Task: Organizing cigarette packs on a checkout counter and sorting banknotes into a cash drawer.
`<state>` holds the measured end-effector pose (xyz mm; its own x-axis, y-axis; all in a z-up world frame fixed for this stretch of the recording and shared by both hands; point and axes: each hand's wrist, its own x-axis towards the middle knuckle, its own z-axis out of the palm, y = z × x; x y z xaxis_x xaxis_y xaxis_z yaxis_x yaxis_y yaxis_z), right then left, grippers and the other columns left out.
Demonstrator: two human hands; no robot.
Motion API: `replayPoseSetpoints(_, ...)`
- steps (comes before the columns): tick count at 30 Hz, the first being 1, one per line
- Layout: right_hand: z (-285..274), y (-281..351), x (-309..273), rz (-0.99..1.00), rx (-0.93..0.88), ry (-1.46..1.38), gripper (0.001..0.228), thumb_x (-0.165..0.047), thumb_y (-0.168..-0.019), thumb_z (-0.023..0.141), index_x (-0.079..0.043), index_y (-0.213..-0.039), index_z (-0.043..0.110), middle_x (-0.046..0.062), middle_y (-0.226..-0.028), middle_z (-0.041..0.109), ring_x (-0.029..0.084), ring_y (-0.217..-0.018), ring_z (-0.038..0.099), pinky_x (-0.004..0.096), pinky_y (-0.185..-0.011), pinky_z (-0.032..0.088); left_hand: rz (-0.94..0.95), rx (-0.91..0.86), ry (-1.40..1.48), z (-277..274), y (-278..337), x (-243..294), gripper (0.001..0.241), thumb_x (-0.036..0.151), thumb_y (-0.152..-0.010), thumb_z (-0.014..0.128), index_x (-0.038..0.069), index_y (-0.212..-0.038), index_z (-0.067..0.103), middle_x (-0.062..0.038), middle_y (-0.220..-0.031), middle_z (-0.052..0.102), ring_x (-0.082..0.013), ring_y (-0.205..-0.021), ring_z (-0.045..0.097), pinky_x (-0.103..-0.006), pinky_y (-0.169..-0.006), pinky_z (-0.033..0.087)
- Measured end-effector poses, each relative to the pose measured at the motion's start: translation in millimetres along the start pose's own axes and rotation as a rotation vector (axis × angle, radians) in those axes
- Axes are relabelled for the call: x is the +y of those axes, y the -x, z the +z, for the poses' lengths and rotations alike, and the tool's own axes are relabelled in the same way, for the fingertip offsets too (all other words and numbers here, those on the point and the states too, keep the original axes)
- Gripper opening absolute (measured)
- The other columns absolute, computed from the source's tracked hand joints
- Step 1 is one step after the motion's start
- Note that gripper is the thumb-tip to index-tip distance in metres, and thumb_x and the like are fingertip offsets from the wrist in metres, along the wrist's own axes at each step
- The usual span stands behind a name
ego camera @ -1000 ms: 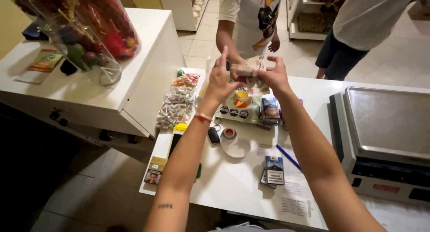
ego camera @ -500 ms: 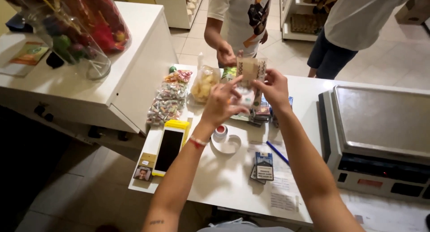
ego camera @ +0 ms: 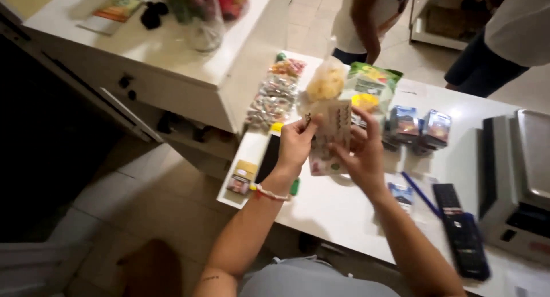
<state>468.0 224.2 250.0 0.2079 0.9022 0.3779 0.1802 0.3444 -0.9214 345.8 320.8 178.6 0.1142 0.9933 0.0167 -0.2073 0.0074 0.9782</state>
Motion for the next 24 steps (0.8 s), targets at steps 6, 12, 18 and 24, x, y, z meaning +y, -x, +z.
replayPoseSetpoints(6, 112, 35, 25, 0.119, 0.163, -0.106, 0.088, -0.005, -0.075, 0.087, -0.027, -0.143, 0.036, 0.012, -0.139, 0.055, 0.035, -0.101, 0.071, 0.039, -0.076, 0.064, -0.199, 0.133, 0.354, -155, 5, 82, 0.031, 0.04, -0.101, 0.063, 0.011, -0.097, 0.072, -0.005, -0.086, 0.077, -0.0183, -0.077, 0.076, -0.0298, -0.067, 0.059)
replayPoseSetpoints(12, 232, 82, -12, 0.436, 0.201, -0.194, 0.039, 0.0, -0.072, 0.085, -0.009, -0.098, 0.057, 0.019, -0.113, 0.074, 0.028, -0.072, 0.079, 0.029, -0.047, 0.06, -0.531, 0.201, 0.558, -393, -83, -38, 0.048, 0.052, -0.081, 0.077, 0.019, -0.114, 0.068, -0.001, -0.098, 0.064, -0.0164, -0.091, 0.06, -0.033, -0.088, 0.042)
replayPoseSetpoints(18, 290, 95, -51, 0.519, 0.233, -0.024, 0.041, -0.001, -0.072, 0.082, 0.002, -0.112, 0.076, 0.02, -0.119, 0.076, 0.032, -0.097, 0.081, 0.036, -0.078, 0.071, -0.638, -0.047, 0.734, -401, -163, -44, 0.06, 0.051, -0.081, 0.072, 0.014, -0.127, 0.063, -0.009, -0.123, 0.069, -0.0249, -0.125, 0.06, -0.048, -0.116, 0.045)
replayPoseSetpoints(24, 324, 86, -82, 0.597, 0.34, 0.119, 0.056, -0.005, -0.071, 0.084, -0.009, -0.125, 0.072, 0.019, -0.121, 0.077, 0.029, -0.082, 0.082, 0.035, -0.06, 0.07, -0.501, -0.13, 0.825, -404, -156, -51, 0.047, 0.028, -0.089, 0.073, 0.018, -0.133, 0.061, -0.005, -0.133, 0.068, -0.0217, -0.123, 0.063, -0.0424, -0.103, 0.053)
